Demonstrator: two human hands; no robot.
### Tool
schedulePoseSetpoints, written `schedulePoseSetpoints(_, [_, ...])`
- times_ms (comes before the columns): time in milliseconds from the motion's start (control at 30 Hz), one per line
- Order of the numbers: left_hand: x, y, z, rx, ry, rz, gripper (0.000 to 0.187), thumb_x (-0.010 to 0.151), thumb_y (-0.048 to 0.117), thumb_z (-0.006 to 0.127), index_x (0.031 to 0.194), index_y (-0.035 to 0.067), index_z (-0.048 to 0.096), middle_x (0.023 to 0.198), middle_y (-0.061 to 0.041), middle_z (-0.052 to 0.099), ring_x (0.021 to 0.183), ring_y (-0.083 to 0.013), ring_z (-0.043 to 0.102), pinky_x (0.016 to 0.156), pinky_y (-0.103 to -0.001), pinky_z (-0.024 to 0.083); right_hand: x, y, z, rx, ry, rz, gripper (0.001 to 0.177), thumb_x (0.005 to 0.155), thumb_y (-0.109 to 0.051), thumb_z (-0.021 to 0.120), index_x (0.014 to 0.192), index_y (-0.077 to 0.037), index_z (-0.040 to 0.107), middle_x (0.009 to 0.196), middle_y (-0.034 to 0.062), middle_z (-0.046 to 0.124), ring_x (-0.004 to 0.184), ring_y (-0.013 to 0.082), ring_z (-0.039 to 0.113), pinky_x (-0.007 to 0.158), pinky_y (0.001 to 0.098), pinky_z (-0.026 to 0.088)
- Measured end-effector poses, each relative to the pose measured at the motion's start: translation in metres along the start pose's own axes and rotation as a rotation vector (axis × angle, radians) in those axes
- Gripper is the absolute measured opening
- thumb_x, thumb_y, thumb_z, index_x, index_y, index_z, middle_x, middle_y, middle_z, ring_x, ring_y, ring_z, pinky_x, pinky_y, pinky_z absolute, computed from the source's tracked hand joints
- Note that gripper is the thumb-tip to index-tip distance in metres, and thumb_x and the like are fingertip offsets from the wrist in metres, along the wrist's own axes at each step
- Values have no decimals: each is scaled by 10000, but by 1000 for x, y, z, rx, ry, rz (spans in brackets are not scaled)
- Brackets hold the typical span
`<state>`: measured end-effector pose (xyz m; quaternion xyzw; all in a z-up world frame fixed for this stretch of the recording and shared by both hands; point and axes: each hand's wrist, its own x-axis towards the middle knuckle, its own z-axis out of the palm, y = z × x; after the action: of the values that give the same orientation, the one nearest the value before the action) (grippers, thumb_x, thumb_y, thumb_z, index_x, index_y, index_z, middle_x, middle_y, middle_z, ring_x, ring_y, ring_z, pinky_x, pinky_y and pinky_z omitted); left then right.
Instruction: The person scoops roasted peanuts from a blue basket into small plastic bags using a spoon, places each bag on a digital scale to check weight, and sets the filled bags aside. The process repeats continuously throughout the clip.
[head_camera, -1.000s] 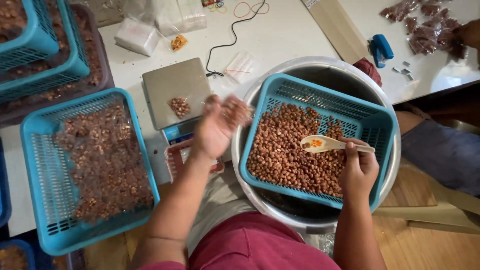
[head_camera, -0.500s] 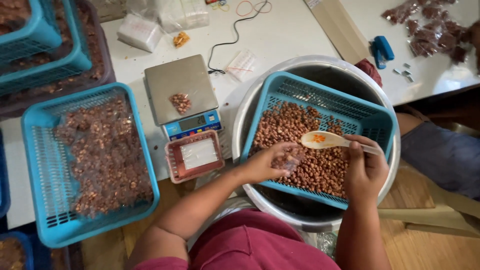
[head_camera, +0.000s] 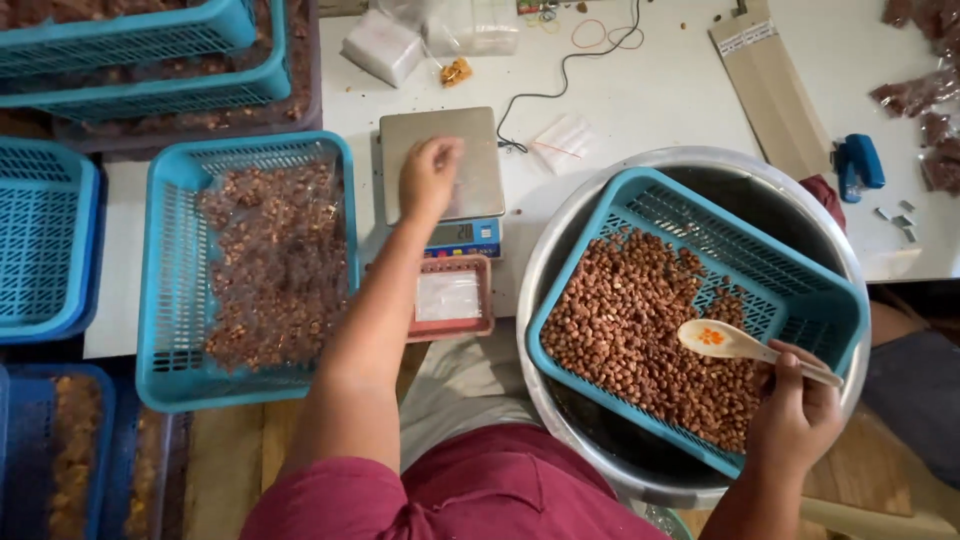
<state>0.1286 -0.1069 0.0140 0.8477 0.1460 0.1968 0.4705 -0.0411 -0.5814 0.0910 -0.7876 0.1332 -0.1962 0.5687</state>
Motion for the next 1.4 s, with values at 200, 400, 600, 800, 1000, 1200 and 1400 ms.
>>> schedulePoseSetpoints(200, [-44, -30, -7, 672, 76, 536, 469, 819, 534, 863, 988, 139, 675, 1632, -99, 413, 1541, -395, 249, 1228, -689, 130, 4, 14, -4, 59, -26, 31, 179, 1202, -130, 531, 1199, -21, 674, 848, 78, 576, 746, 115, 527, 683, 240, 416])
schedulePoseSetpoints(400, [-80, 20, -5, -386, 160, 334, 102, 1007, 1, 634, 1100, 20, 599, 1065, -118, 695, 998, -235, 704, 923, -299, 625, 5, 13, -5, 82, -59, -12, 195, 1216, -150, 536, 1215, 5, 655, 865, 101, 585, 749, 135, 539, 687, 250, 428])
schedulePoseSetpoints(600, [-116, 95, 11, -1302, -524, -354, 166, 949, 36, 483, 950, 2, 645, 1032, -228, 746, 727, -291, 757, 497, -295, 616, 3, 11, -3, 115, -80, -24, 188, 1195, -156, 540, 1204, -17, 667, 832, 60, 563, 719, 88, 497, 662, 207, 381])
schedulePoseSetpoints(800, [-182, 75, 72, -1289, -976, -576, 364, 1000, 192, 611, 1342, 140, 500, 1183, -223, 635, 1049, -354, 655, 901, -511, 611, -2, 6, -12, 60, -37, 6, 197, 1203, -169, 560, 1208, -15, 683, 879, 83, 617, 736, 110, 552, 667, 239, 436])
schedulePoseSetpoints(1000, [-187, 102, 85, -1118, -1036, -884, 347, 1003, 243, 566, 1321, 105, 578, 1156, -193, 670, 1057, -330, 645, 896, -515, 581, -3, 8, -25, 83, -26, -32, 226, 1203, -186, 550, 1221, 7, 667, 841, 77, 557, 728, 132, 507, 654, 264, 403])
schedulePoseSetpoints(1200, [-200, 84, 111, -1292, -1321, -995, 638, 1117, 604, 257, 1380, 107, 558, 1279, -187, 666, 1133, -384, 629, 948, -563, 525, -3, 13, -29, 119, -18, -16, 211, 1201, -152, 531, 1217, 6, 670, 814, 71, 540, 701, 106, 488, 640, 230, 397])
schedulePoseSetpoints(1400, [-177, 122, 37, -994, -700, 47, 492, 1173, 350, 254, 1110, 117, 682, 948, -71, 769, 793, -146, 742, 599, -219, 596, 1, 37, -25, 131, -19, 12, 207, 1190, -200, 586, 1230, -16, 672, 813, 80, 582, 641, 76, 490, 598, 196, 372])
